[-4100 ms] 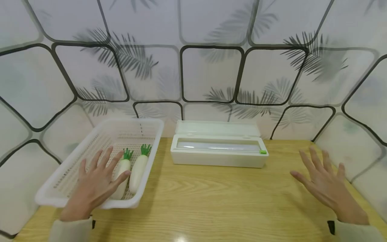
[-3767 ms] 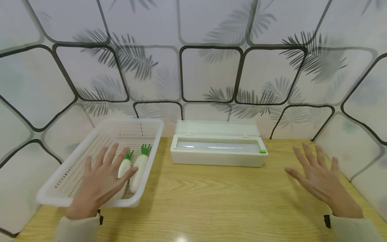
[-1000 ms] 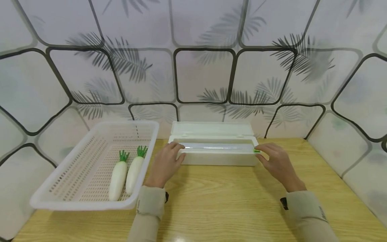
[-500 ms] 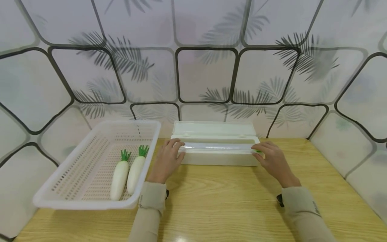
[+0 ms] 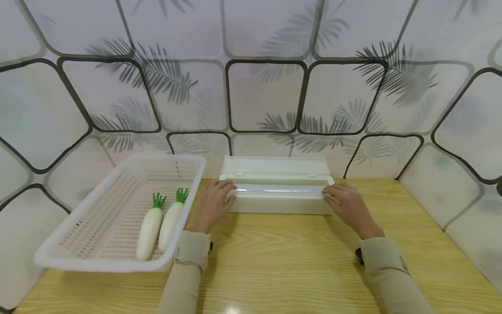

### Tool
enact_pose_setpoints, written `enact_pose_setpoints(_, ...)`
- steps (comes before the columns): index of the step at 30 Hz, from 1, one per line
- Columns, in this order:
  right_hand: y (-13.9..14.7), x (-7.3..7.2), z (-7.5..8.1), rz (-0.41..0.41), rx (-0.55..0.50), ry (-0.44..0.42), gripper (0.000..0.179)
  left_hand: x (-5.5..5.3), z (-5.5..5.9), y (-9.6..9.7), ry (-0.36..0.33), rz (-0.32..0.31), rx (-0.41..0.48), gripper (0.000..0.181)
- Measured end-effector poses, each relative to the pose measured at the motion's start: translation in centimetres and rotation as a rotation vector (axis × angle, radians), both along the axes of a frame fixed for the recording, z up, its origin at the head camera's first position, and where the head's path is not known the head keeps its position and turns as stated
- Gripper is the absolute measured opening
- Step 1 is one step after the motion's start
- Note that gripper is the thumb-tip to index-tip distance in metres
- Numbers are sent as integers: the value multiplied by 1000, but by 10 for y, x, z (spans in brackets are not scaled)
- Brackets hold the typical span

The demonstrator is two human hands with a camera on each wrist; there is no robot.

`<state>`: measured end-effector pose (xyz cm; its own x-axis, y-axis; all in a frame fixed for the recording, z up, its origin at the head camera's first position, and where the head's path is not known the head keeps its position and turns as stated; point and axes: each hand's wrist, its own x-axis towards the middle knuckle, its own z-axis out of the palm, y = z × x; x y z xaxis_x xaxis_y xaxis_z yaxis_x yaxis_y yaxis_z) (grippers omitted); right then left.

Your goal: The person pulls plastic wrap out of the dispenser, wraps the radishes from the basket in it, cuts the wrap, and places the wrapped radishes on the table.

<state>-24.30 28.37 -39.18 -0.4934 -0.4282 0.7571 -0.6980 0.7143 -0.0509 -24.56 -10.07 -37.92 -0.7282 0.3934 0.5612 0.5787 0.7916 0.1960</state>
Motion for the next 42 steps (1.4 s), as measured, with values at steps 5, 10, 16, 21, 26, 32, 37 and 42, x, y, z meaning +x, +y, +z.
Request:
enact_pose_setpoints(5,0,-1,2,-2,18,-5,28,-1,0,-3,-18,-5,-8,17)
enact_pose_setpoints(10,1,-1,3,-23,43,-57,23,-2,-1,-4,-39,1,-8,13)
enact_pose_setpoints(16,1,-2,8,-21,50,-116,19,-3,-3,-6,-17,3,18,9)
enact_pose_setpoints(21,0,-5,10,-11,39,-135,19,-6,-3,-5,32,10,27,5)
enact_pose_setpoints(26,0,-9,12,-15,-13,-186,20,-10,-1,-5,-2,21,58,5)
enact_pose_setpoints(32,0,-11,14,-20,-116,-293,17,-14,1,-5,-41,45,119,8)
enact_pose_setpoints(37,1,-15,11,-10,-150,-285,19,-16,2,-3,-36,44,149,7)
enact_pose_setpoints(42,-1,-19,9,-3,-122,-271,23,-20,3,0,-49,47,138,21)
